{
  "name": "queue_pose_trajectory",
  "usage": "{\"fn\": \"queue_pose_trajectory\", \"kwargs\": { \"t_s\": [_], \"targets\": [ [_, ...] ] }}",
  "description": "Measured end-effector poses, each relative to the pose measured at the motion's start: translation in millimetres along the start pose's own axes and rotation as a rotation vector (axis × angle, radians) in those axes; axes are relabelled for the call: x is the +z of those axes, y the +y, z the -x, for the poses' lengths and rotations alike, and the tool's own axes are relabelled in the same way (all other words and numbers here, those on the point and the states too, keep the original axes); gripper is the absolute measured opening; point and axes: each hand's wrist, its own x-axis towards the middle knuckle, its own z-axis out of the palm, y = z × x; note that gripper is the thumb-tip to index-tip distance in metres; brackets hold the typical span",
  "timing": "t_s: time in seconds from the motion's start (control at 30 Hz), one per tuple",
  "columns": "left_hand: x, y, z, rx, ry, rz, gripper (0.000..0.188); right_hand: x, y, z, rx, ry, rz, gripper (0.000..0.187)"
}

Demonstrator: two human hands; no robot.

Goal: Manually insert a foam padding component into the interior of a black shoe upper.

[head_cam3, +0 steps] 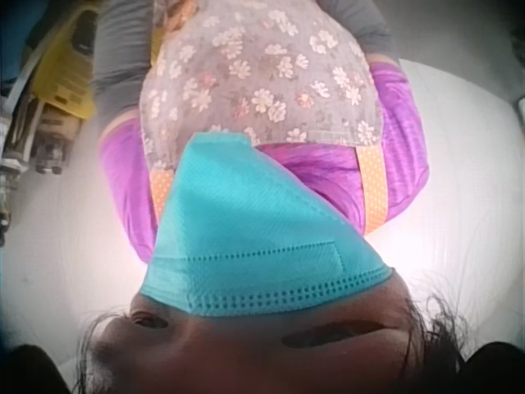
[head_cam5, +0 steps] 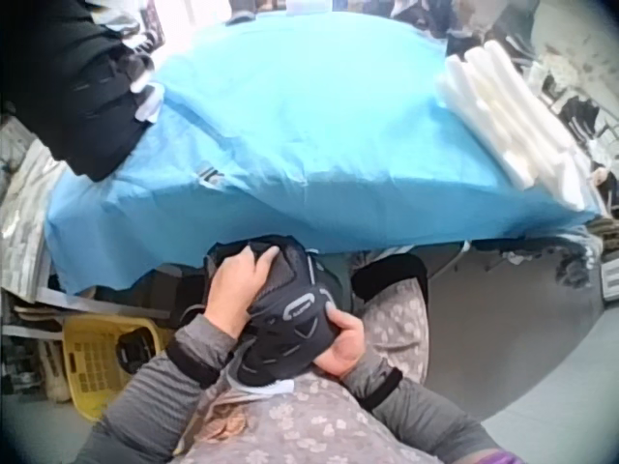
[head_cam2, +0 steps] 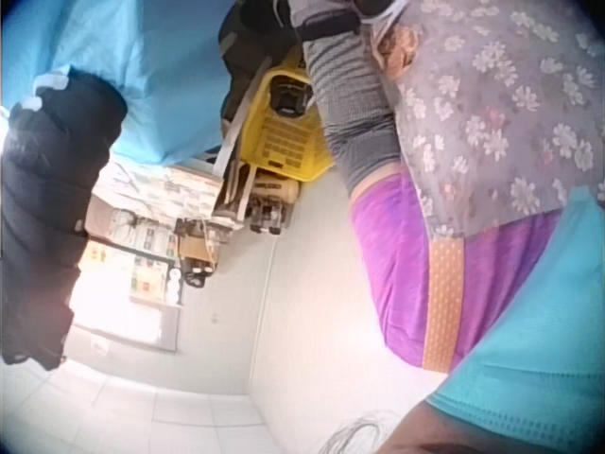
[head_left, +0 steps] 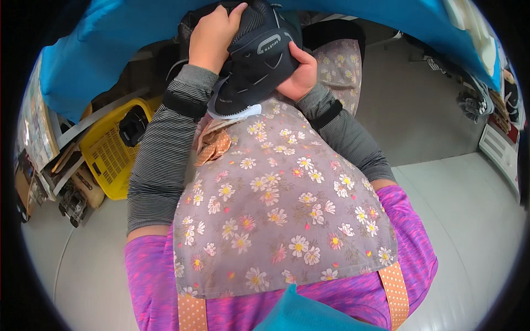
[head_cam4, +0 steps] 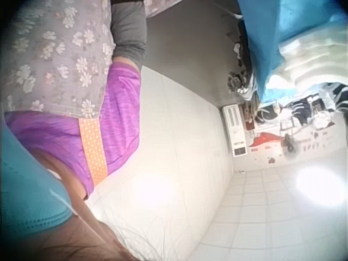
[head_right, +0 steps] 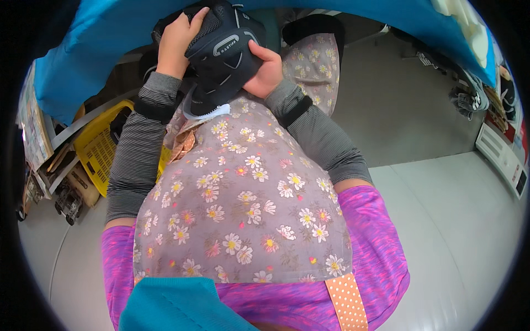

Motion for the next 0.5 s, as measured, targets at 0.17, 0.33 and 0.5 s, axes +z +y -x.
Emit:
{"fn": "queue_pose_trajectory", "kwargs": {
  "t_s": [0.17,0.33,0.5],
  "targets": [
    [15,-18,8,-0.034,0.096,-0.107,0.050,15,1,8,-0.027,-0.041,0.002,0.047],
    [-24,14,-15,-0.469,0.138,0.296,0.027,15,3,10,-0.084,0.001,0.090,0.048],
    [-43,22,-24,-0.542,0.235,0.409,0.033,14,-2,13,-0.015,-0.159,0.000,0.045]
  ]
}}
